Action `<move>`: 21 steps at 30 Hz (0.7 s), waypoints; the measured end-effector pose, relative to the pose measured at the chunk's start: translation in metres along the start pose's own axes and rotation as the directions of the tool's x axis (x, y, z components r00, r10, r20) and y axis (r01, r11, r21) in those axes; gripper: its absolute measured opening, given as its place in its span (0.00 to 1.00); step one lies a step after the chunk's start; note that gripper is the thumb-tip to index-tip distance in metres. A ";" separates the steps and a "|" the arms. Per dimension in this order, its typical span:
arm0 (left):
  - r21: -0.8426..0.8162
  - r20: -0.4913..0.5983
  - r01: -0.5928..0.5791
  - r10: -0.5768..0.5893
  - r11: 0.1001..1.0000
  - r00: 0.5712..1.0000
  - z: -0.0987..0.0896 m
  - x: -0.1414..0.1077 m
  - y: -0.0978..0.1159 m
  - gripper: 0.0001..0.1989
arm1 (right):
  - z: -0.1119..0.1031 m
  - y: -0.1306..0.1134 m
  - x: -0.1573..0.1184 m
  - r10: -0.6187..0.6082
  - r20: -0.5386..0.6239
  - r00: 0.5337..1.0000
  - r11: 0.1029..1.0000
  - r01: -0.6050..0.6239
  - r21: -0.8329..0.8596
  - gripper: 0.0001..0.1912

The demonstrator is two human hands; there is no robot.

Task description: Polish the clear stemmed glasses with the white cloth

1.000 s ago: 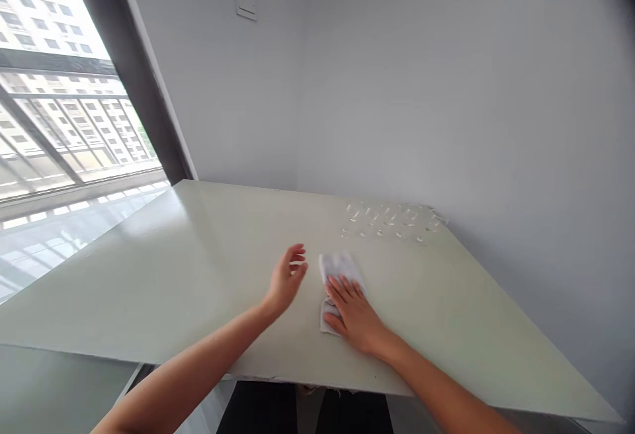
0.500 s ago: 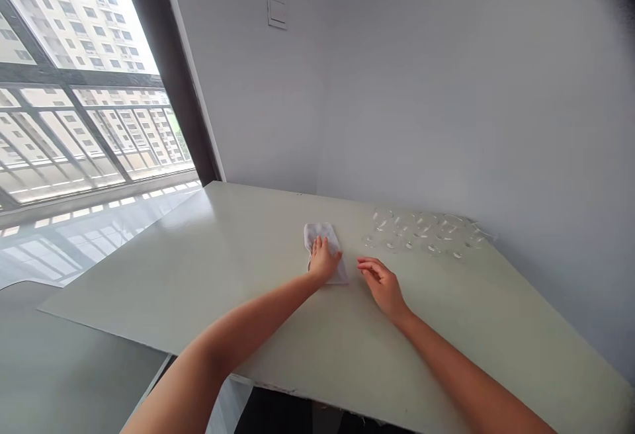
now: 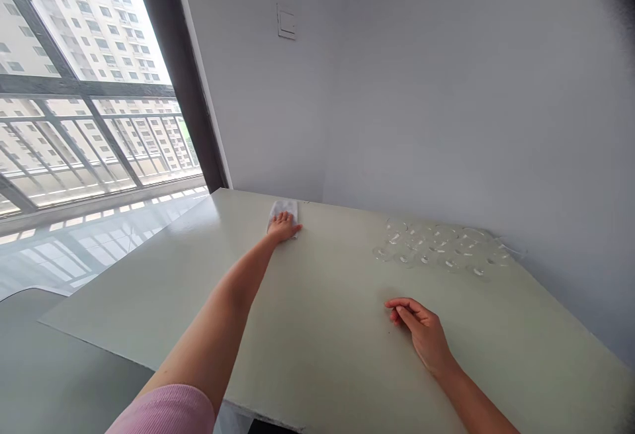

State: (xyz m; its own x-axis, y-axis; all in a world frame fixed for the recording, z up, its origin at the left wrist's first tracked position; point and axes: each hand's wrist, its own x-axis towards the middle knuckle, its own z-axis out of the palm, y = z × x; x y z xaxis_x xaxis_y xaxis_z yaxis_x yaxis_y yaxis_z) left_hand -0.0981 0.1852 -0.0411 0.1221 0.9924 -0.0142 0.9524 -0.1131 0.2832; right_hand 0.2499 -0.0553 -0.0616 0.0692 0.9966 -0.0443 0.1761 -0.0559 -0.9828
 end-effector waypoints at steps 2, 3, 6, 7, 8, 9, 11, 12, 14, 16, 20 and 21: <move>0.017 -0.045 0.124 -0.123 0.992 0.991 -0.020 -0.013 -0.048 0.36 | -0.002 0.002 0.001 -0.004 0.011 1.000 1.000 0.003 0.027 0.12; 0.023 -0.064 0.190 -0.188 0.982 0.980 -0.030 -0.024 -0.072 0.36 | -0.003 0.003 0.002 -0.008 0.019 1.000 0.999 0.007 0.033 0.12; 0.032 -0.110 0.384 -0.379 0.923 0.919 -0.058 -0.067 -0.135 0.38 | -0.003 0.005 0.003 -0.015 0.040 0.999 0.999 0.014 0.033 0.12; 0.031 -0.126 0.445 -0.439 0.895 0.890 -0.065 -0.084 -0.153 0.39 | -0.003 0.005 0.004 -0.014 0.042 0.999 0.999 0.013 0.030 0.12; 0.029 -0.141 0.503 -0.495 0.864 0.858 -0.071 -0.101 -0.170 0.39 | -0.003 0.005 0.003 -0.012 0.043 0.999 1.000 0.011 0.025 0.12; 0.026 -0.157 0.553 -0.543 0.833 0.825 -0.076 -0.118 -0.185 0.40 | -0.002 0.004 0.003 -0.012 0.043 0.999 1.000 0.011 0.021 0.12; 0.011 -0.194 0.645 -0.631 0.764 0.751 -0.082 -0.152 -0.209 0.40 | -0.001 0.002 0.001 -0.014 0.045 0.999 1.000 0.013 0.005 0.13; -0.007 -0.214 0.692 -0.677 0.722 0.704 -0.082 -0.167 -0.217 0.41 | 0.000 0.001 0.000 -0.015 0.046 0.999 1.000 0.015 -0.006 0.13; -0.024 -0.227 0.744 -0.728 0.668 0.647 -0.079 -0.195 -0.227 0.41 | 0.001 -0.002 -0.001 -0.022 0.043 0.999 0.999 0.023 -0.026 0.13; -0.005 -0.219 0.737 -0.720 0.676 0.659 -0.072 -0.217 -0.224 0.40 | 0.002 -0.004 -0.002 -0.029 0.036 0.999 0.999 0.030 -0.042 0.13; 0.077 -0.194 0.631 -0.609 0.772 0.769 -0.051 -0.246 -0.184 0.39 | 0.003 -0.006 -0.001 -0.051 0.015 0.999 0.998 0.051 -0.029 0.15; 0.099 -0.191 0.600 -0.576 0.794 0.795 -0.045 -0.250 -0.168 0.38 | 0.003 -0.005 -0.001 -0.057 0.013 0.998 0.998 0.058 -0.020 0.15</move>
State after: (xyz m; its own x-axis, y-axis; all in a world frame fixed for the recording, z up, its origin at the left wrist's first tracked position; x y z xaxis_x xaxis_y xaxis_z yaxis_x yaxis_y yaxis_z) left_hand -0.3012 -0.0419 -0.0422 -0.5051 0.8630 0.0090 0.8573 0.5004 0.1211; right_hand 0.2457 -0.0558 -0.0569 0.0466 0.9989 0.0101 0.1995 0.0006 -0.9799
